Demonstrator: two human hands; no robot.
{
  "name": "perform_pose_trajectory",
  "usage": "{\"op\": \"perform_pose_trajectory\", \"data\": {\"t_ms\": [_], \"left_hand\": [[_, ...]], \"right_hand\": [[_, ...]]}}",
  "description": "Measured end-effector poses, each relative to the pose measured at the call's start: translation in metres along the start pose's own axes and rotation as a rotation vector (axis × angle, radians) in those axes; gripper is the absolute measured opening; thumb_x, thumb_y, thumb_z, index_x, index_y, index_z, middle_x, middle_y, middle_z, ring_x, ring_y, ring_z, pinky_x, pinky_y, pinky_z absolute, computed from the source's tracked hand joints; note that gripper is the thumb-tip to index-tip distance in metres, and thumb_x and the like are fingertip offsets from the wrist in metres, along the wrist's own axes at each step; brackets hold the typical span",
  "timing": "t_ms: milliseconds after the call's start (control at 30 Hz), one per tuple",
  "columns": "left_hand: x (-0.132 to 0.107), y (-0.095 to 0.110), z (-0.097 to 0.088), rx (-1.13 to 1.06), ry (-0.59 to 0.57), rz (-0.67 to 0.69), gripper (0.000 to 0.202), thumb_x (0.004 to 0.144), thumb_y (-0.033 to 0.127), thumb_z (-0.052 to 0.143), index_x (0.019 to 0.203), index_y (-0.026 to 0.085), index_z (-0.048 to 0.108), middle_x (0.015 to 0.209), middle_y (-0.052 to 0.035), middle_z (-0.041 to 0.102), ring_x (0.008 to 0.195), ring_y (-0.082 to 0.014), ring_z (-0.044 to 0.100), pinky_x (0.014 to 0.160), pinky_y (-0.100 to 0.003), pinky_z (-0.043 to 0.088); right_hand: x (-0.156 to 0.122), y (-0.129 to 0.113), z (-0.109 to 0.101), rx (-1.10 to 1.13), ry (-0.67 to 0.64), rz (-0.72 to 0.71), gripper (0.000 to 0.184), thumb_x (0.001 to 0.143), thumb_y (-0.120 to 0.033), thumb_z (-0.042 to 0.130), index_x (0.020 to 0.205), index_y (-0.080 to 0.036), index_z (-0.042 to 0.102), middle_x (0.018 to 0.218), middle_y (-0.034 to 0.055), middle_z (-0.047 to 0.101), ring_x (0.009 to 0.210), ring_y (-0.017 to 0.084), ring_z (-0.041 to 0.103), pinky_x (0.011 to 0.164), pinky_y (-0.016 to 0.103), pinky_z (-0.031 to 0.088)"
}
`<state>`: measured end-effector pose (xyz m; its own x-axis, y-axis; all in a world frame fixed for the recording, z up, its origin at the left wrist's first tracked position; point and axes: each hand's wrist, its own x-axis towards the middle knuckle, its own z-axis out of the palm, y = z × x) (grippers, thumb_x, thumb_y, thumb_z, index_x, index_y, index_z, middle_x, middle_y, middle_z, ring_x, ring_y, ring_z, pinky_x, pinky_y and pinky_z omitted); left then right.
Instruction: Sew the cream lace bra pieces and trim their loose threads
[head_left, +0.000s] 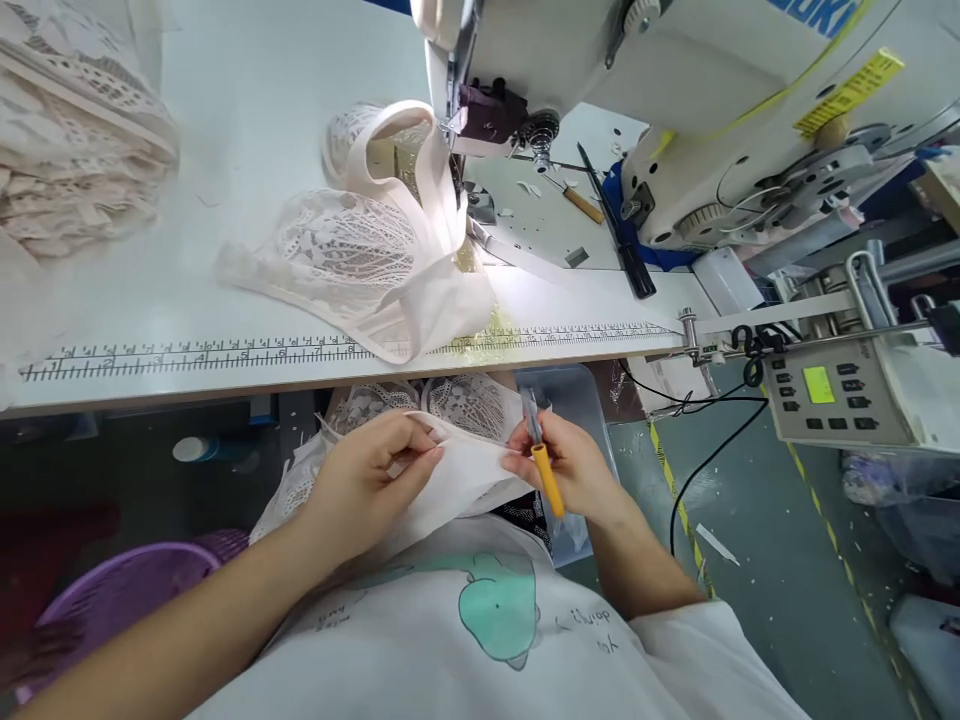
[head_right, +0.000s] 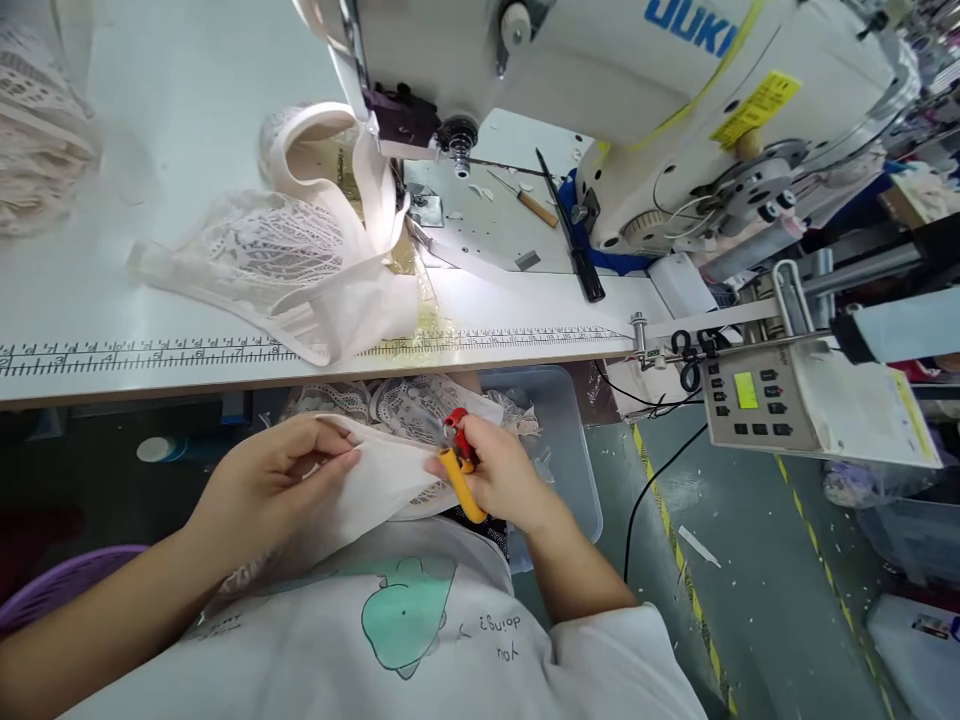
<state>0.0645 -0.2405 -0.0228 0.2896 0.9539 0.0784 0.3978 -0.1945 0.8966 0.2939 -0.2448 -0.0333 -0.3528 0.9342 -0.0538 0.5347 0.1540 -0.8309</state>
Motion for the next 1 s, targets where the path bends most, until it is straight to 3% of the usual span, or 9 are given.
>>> {"op": "perform_pose_trajectory", "data": {"t_ms": [67, 167, 300, 433, 633, 767, 867, 1000], "left_hand": [[-0.004, 0.0, -0.001, 0.036, 0.043, 0.007, 0.015, 0.081, 0.018, 0.053, 0.066, 0.02, 0.054, 0.068, 0.0003, 0.06, 0.063, -0.0128, 0.057, 0.058, -0.024, 0.045], [-0.007, 0.0, -0.001, 0.083, 0.077, 0.041, 0.015, 0.081, 0.016, 0.052, 0.067, 0.019, 0.052, 0.088, -0.0035, 0.065, 0.077, -0.0143, 0.062, 0.06, -0.024, 0.046], [-0.01, -0.001, 0.0, 0.138, 0.109, 0.109, 0.015, 0.083, 0.011, 0.05, 0.07, 0.018, 0.052, 0.102, -0.0086, 0.062, 0.103, -0.0175, 0.059, 0.065, -0.022, 0.048], [-0.013, -0.003, 0.002, 0.121, 0.149, 0.115, 0.014, 0.083, 0.011, 0.05, 0.071, 0.018, 0.053, 0.108, -0.0098, 0.058, 0.108, -0.0177, 0.057, 0.068, -0.021, 0.05], [-0.013, -0.009, 0.0, -0.038, 0.069, -0.069, 0.012, 0.08, 0.021, 0.053, 0.069, 0.019, 0.057, 0.091, -0.0061, 0.065, 0.1, -0.0197, 0.06, 0.075, -0.027, 0.05], [-0.013, -0.012, -0.003, -0.114, 0.003, -0.179, 0.013, 0.077, 0.028, 0.054, 0.068, 0.02, 0.058, 0.069, -0.0004, 0.063, 0.072, -0.0157, 0.06, 0.067, -0.026, 0.048], [-0.013, -0.012, -0.002, -0.129, 0.041, -0.174, 0.015, 0.077, 0.028, 0.055, 0.065, 0.019, 0.057, 0.067, -0.0004, 0.061, 0.066, -0.0146, 0.057, 0.062, -0.025, 0.046], [-0.016, -0.011, 0.001, -0.147, 0.091, -0.151, 0.014, 0.077, 0.026, 0.055, 0.065, 0.02, 0.059, 0.071, -0.0029, 0.063, 0.072, -0.017, 0.06, 0.063, -0.027, 0.046]], "right_hand": [[0.001, 0.005, 0.008, 0.199, 0.034, 0.073, 0.02, 0.076, -0.034, 0.063, 0.075, -0.021, 0.047, 0.07, 0.0006, 0.055, 0.061, 0.014, 0.049, 0.053, 0.025, 0.039], [0.002, 0.008, 0.021, 0.384, 0.132, 0.062, 0.016, 0.075, -0.029, 0.064, 0.079, -0.022, 0.05, 0.072, 0.0003, 0.055, 0.066, 0.015, 0.052, 0.058, 0.027, 0.043], [0.003, 0.008, 0.03, 0.398, 0.312, 0.02, 0.018, 0.074, -0.024, 0.067, 0.08, -0.023, 0.051, 0.082, 0.0017, 0.058, 0.074, 0.015, 0.054, 0.063, 0.029, 0.044], [0.002, 0.005, 0.03, 0.424, 0.272, 0.042, 0.019, 0.074, -0.024, 0.068, 0.079, -0.023, 0.05, 0.087, 0.0027, 0.062, 0.071, 0.015, 0.056, 0.06, 0.029, 0.044], [-0.002, 0.004, 0.027, 0.412, 0.228, -0.035, 0.017, 0.076, -0.023, 0.065, 0.078, -0.023, 0.048, 0.076, 0.0006, 0.058, 0.068, 0.015, 0.055, 0.061, 0.03, 0.044], [-0.005, 0.006, 0.027, 0.363, 0.211, -0.119, 0.017, 0.078, -0.021, 0.064, 0.079, -0.023, 0.047, 0.076, 0.0004, 0.058, 0.069, 0.015, 0.055, 0.063, 0.031, 0.045], [-0.007, 0.006, 0.026, 0.316, 0.231, -0.137, 0.016, 0.078, -0.02, 0.064, 0.08, -0.023, 0.048, 0.078, 0.0006, 0.058, 0.072, 0.016, 0.055, 0.067, 0.032, 0.045], [-0.007, 0.002, 0.024, 0.314, 0.253, -0.026, 0.019, 0.076, -0.021, 0.067, 0.079, -0.023, 0.049, 0.095, 0.0043, 0.063, 0.085, 0.018, 0.058, 0.068, 0.032, 0.044]]}}
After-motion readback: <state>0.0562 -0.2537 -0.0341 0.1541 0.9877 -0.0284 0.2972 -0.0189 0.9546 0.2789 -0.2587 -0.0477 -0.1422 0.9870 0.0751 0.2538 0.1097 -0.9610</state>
